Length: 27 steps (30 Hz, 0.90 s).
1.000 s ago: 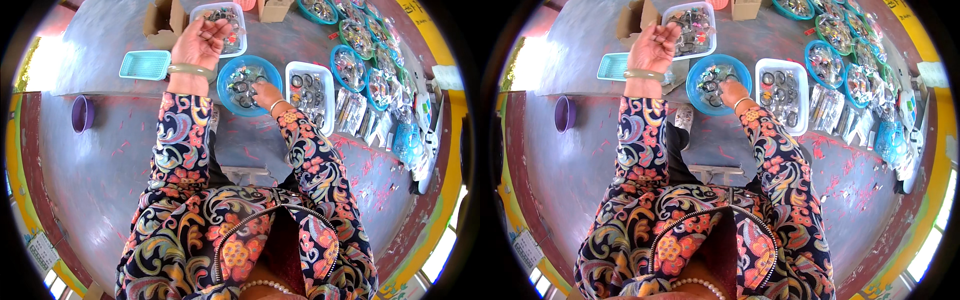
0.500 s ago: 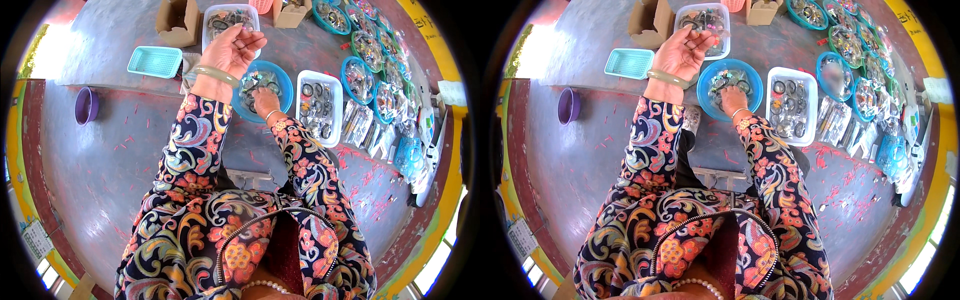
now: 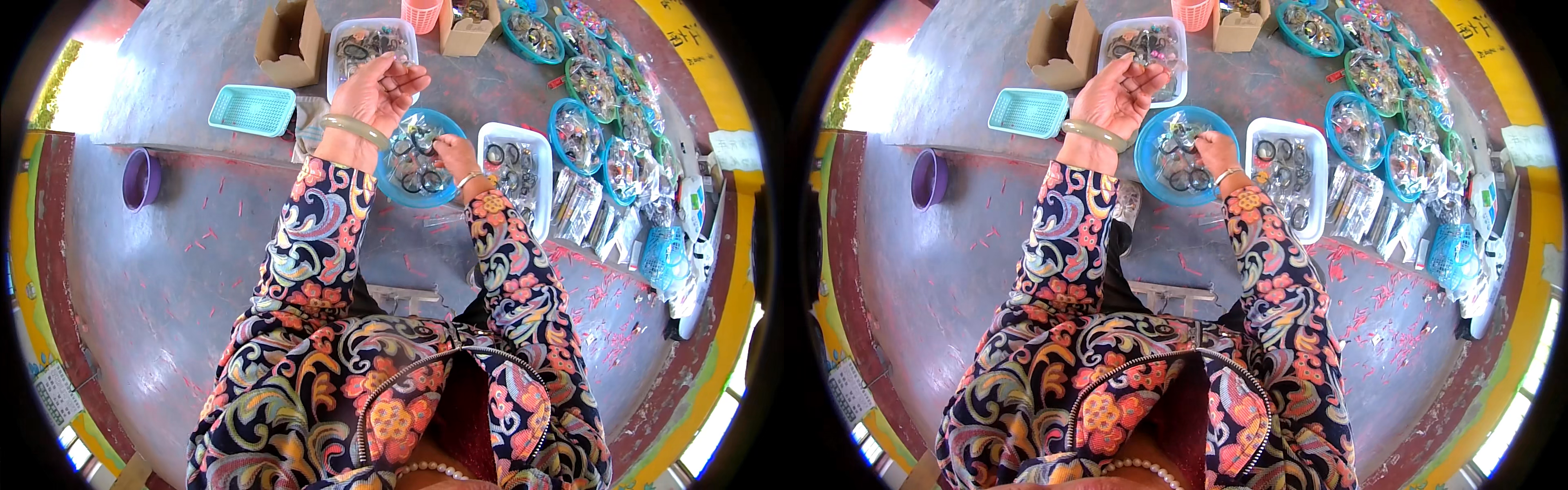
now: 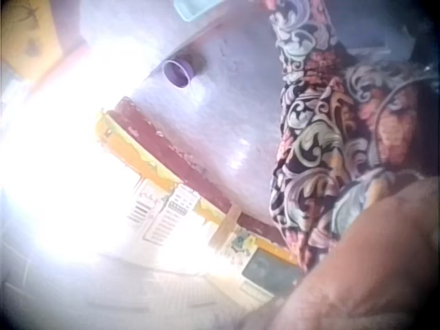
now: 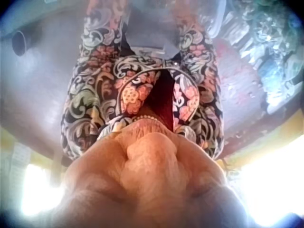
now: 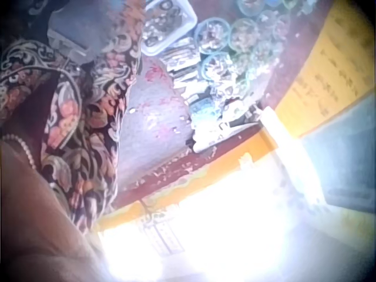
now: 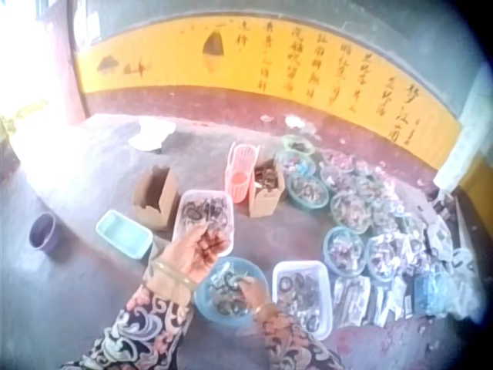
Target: The person repeatedly picks up small hair accessories from a blue bowl and places them into clear plastic bags. They manipulate the bags to fit the items and then place the packaged units into a white rectangular container.
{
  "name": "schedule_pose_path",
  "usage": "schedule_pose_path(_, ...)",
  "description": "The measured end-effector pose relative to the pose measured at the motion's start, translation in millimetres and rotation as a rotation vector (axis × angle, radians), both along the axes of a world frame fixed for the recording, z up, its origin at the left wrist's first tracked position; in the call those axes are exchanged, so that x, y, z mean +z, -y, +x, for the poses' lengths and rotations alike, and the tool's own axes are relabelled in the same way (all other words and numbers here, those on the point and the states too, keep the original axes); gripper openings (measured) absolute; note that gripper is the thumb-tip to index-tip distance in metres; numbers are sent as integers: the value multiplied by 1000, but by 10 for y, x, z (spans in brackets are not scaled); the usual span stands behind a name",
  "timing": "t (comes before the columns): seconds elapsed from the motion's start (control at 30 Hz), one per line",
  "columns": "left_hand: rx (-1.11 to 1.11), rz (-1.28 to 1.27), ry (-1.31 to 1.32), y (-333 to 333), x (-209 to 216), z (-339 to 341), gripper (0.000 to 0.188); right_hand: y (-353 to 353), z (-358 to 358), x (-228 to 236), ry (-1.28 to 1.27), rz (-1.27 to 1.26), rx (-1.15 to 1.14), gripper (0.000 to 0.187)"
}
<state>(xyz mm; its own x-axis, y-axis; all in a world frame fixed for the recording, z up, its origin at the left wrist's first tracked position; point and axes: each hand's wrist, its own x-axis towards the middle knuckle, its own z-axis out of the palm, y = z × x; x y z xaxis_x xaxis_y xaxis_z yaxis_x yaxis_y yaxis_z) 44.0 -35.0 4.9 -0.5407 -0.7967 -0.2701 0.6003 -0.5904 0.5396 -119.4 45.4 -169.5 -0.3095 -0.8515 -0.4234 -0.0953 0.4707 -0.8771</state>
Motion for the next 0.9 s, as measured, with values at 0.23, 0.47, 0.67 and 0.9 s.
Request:
schedule_pose_path(0.23, 5, -143, 348, -40, -23, -54, 21, -257, -199, 1135, 667, -231, -152, 19)
schedule_pose_path(0.47, -400, -165, 305, -319, -92, -338, 16, -608, -176, 1538, 573, -308, -153, 19)
schedule_pose_path(0.67, -327, -169, 334, -372, -129, -410, 11, -619, -220, 1578, 389, -355, -135, 21)
schedule_pose_path(0.9, -392, -241, 420, -420, -107, -441, 14, -632, -307, 1620, 381, -392, -160, 27)
